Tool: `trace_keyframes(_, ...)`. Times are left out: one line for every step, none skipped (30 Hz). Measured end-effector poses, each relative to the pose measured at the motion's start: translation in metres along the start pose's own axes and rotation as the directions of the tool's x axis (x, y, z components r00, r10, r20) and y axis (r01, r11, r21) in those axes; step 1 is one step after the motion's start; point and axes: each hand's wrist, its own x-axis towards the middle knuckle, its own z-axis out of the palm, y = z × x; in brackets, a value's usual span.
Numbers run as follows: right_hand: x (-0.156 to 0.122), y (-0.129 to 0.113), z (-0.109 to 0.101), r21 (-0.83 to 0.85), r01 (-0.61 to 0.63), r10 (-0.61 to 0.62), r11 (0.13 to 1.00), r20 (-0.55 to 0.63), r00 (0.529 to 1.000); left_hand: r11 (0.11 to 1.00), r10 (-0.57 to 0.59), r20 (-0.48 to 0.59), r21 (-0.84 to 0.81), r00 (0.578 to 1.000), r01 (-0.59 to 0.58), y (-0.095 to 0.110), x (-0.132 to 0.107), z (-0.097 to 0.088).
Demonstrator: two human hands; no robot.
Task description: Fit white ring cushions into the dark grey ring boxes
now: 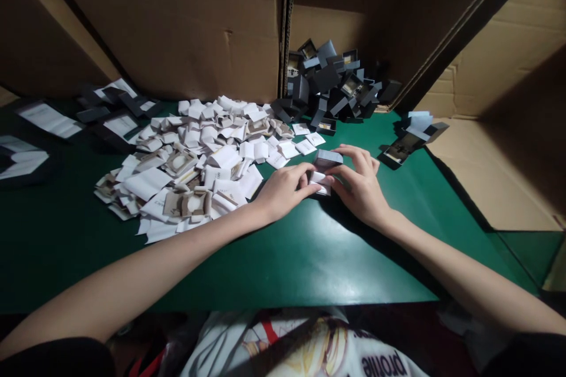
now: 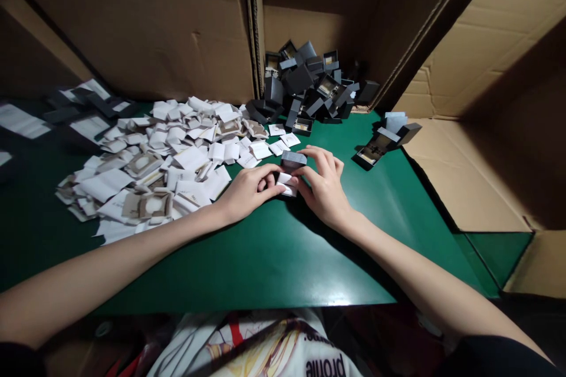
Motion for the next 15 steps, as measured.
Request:
trace_keyframes(0.0001, -0.0007, 0.0002, -0.005, -0.011, 0.01, 1.0, -0.003, 1.0, 1.0, -0.018, 0.021, 0.007, 1.0, 0.018, 0.0001, 0.0, 0.0003)
trace_keyframes(0.0003, -0.0016, 0.0004, -0.014, -0.021, 0.021, 1.0, -0.005, 1.0, 0.999, -0.031, 0.037, 0.02, 0.999, 0.031, 0.0002, 0.0001, 0.0004)
trace_keyframes(0.0004, -0.0024, 0.0005, -0.025, -0.03, 0.03, 0.999, -0.005, 1.0, 0.999, -0.039, 0.048, 0.039, 0.998, 0.037, 0.0004, 0.0002, 0.0003)
trace_keyframes(0.0005, -0.0032, 0.0006, -0.037, -0.034, 0.034, 0.999, -0.006, 0.999, 0.997, -0.041, 0.056, 0.06, 0.998, 0.038, 0.0006, 0.0003, 0.0001)
trace_keyframes(0.0006, -0.0037, 0.0007, -0.049, -0.036, 0.036, 0.998, -0.006, 0.999, 0.996, -0.039, 0.063, 0.085, 0.997, 0.034, 0.0008, 0.0005, -0.0002)
trace_keyframes(0.0006, -0.004, 0.001, -0.061, -0.036, 0.036, 0.998, -0.008, 0.999, 0.993, -0.034, 0.069, 0.116, 0.997, 0.026, 0.001, 0.0007, -0.0005)
trace_keyframes(0.0005, -0.004, 0.0013, -0.072, -0.034, 0.033, 0.997, -0.012, 0.999, 0.988, -0.027, 0.073, 0.153, 0.997, 0.016, 0.0013, 0.0008, -0.0007)
trace_keyframes(0.0003, -0.0039, 0.0017, -0.083, -0.031, 0.03, 0.996, -0.017, 0.999, 0.981, -0.019, 0.075, 0.195, 0.997, 0.004, 0.0016, 0.0008, -0.0007)
trace_keyframes(0.0001, -0.0036, 0.0021, -0.094, -0.029, 0.027, 0.995, -0.022, 0.999, 0.971, -0.009, 0.074, 0.238, 0.997, -0.009, 0.002, 0.0006, -0.0007)
trace_keyframes(-0.0003, -0.0033, 0.0025, -0.105, -0.028, 0.026, 0.994, -0.027, 0.999, 0.96, 0.002, 0.072, 0.278, 0.997, -0.022, 0.0024, 0.0003, -0.0005)
trace_keyframes(-0.0007, -0.003, 0.0029, -0.115, -0.027, 0.024, 0.993, -0.032, 0.999, 0.949, 0.016, 0.069, 0.314, 0.997, -0.037, 0.0028, -0.0001, -0.0003)
trace_keyframes(-0.0012, -0.0027, 0.0032, -0.125, -0.026, 0.021, 0.992, -0.037, 0.999, 0.938, 0.033, 0.067, 0.343, 0.997, -0.054, 0.003, -0.0007, -0.0001)
trace_keyframes(-0.0016, -0.0026, 0.0035, -0.135, -0.024, 0.019, 0.991, -0.04, 0.999, 0.928, 0.053, 0.064, 0.366, 0.997, -0.073, 0.0033, -0.0014, 0.0001)
trace_keyframes(-0.002, -0.0025, 0.0038, -0.144, -0.024, 0.018, 0.989, -0.042, 0.999, 0.918, 0.081, 0.058, 0.384, 0.995, -0.097, 0.0034, -0.0022, 0.0003)
trace_keyframes(-0.0023, -0.0024, 0.0041, -0.152, -0.023, 0.016, 0.988, -0.042, 0.999, 0.909, 0.118, 0.048, 0.396, 0.992, -0.128, 0.0034, -0.0029, 0.0004)
